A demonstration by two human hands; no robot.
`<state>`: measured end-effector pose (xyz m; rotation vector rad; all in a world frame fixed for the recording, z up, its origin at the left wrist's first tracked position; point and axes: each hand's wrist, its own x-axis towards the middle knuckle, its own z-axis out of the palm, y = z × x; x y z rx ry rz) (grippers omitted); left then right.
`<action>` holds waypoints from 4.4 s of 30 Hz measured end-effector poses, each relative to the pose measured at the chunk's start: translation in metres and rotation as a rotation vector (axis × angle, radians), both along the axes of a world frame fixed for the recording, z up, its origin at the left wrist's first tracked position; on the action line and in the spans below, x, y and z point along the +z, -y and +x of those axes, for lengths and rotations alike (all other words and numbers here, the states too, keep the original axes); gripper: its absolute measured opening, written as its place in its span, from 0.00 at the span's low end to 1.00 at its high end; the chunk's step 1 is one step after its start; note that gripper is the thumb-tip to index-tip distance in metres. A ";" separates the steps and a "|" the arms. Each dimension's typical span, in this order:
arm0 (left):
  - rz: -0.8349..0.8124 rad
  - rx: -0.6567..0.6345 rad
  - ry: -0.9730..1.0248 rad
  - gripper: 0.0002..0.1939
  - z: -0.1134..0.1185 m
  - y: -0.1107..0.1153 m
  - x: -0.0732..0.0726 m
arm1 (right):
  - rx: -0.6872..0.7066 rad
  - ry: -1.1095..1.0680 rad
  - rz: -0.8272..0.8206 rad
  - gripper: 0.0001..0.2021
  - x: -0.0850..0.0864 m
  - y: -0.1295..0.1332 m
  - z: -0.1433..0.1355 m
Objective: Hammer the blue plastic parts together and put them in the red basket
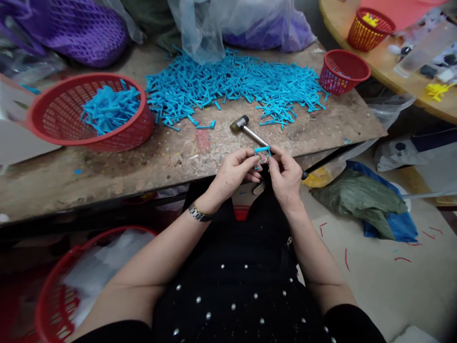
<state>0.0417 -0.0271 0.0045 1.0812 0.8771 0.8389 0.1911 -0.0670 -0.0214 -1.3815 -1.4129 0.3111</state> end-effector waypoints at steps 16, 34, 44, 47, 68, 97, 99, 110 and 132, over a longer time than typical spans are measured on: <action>0.143 0.034 -0.129 0.05 -0.017 -0.007 0.005 | 0.118 -0.095 -0.103 0.10 0.005 -0.011 -0.005; 0.932 0.261 -0.961 0.10 -0.049 -0.073 0.005 | -0.053 0.929 -0.234 0.11 0.017 -0.036 0.017; 0.956 0.220 -1.127 0.09 -0.035 -0.077 -0.003 | 0.113 0.512 -0.171 0.17 0.018 -0.035 0.043; 0.961 0.209 -1.198 0.11 -0.030 -0.074 -0.003 | 0.160 0.447 -0.156 0.16 0.022 -0.027 0.041; 0.866 0.065 -1.445 0.15 -0.024 -0.068 0.016 | 0.033 0.515 -0.010 0.25 0.039 0.000 0.020; 0.841 0.163 -1.192 0.11 -0.044 -0.078 0.009 | -0.033 0.787 -0.371 0.22 0.037 -0.024 0.025; 0.872 0.210 -1.178 0.12 -0.053 -0.076 0.012 | -0.046 0.845 -0.385 0.21 0.035 -0.028 0.022; 0.737 0.650 -1.289 0.12 -0.138 -0.081 0.071 | -0.003 0.907 -0.247 0.15 0.023 -0.043 0.014; 0.766 0.148 -1.501 0.15 -0.059 -0.096 0.009 | 0.025 0.789 -0.290 0.14 0.024 -0.033 0.021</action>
